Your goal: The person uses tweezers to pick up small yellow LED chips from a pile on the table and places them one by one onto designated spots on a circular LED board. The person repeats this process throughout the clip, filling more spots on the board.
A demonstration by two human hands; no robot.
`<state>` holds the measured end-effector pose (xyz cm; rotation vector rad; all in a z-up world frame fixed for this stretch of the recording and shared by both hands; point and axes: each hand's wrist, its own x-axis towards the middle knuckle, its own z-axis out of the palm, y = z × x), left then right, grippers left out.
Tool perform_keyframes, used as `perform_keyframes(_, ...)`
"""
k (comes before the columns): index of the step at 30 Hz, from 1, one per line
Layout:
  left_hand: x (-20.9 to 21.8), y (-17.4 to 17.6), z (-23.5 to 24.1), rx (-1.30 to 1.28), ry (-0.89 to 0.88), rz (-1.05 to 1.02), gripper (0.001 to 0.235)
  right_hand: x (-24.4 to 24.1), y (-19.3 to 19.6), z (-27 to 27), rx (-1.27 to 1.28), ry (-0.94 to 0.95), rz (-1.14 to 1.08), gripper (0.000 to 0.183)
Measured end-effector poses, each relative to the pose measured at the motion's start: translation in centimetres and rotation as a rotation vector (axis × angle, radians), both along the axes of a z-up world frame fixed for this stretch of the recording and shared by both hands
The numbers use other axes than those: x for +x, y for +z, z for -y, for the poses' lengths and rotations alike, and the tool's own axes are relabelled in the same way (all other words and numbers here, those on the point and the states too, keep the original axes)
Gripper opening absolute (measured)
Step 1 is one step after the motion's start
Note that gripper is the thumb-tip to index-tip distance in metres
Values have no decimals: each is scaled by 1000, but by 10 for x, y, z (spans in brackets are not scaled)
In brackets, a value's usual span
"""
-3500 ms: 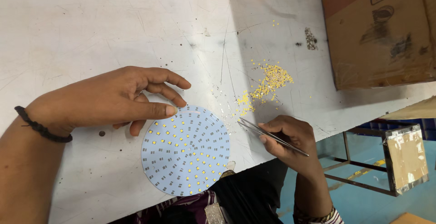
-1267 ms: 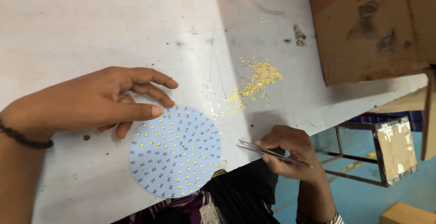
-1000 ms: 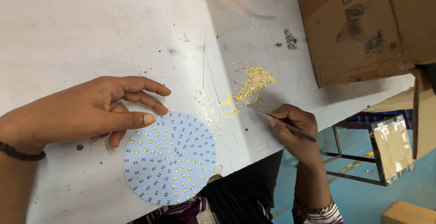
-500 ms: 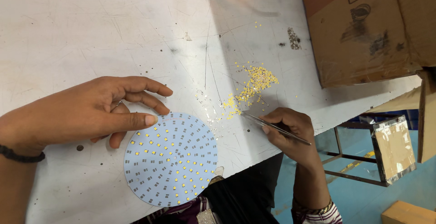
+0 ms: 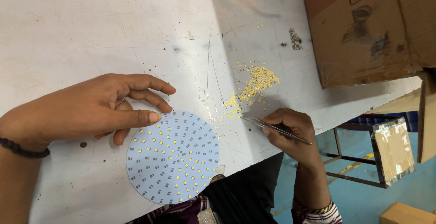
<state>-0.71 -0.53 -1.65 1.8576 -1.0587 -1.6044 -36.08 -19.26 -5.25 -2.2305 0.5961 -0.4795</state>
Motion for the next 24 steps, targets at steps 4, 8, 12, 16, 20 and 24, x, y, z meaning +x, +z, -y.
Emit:
perform_keyframes(4, 1, -1, 0, -37, -12, -9, 68, 0, 0, 1, -29, 25, 5, 16)
perform_keyframes(8, 1, -3, -1, -29, -8, -8, 67, -1, -1, 2, -11, 9, 1, 15)
perform_keyframes(12, 1, -2, -1, -62, -18, -25, 67, -3, -3, 3, 7, -72, 0, 16)
perform_keyframes(16, 1, -1, 0, -27, -13, 3, 67, -4, -5, 2, 58, -31, 16, 15)
perform_keyframes(20, 1, -2, -1, -17, -15, 11, 67, -4, -5, 2, 72, -3, 37, 15)
perform_keyframes(24, 2, -4, -1, -48, -25, -8, 67, -3, -4, 1, 54, -23, 5, 16)
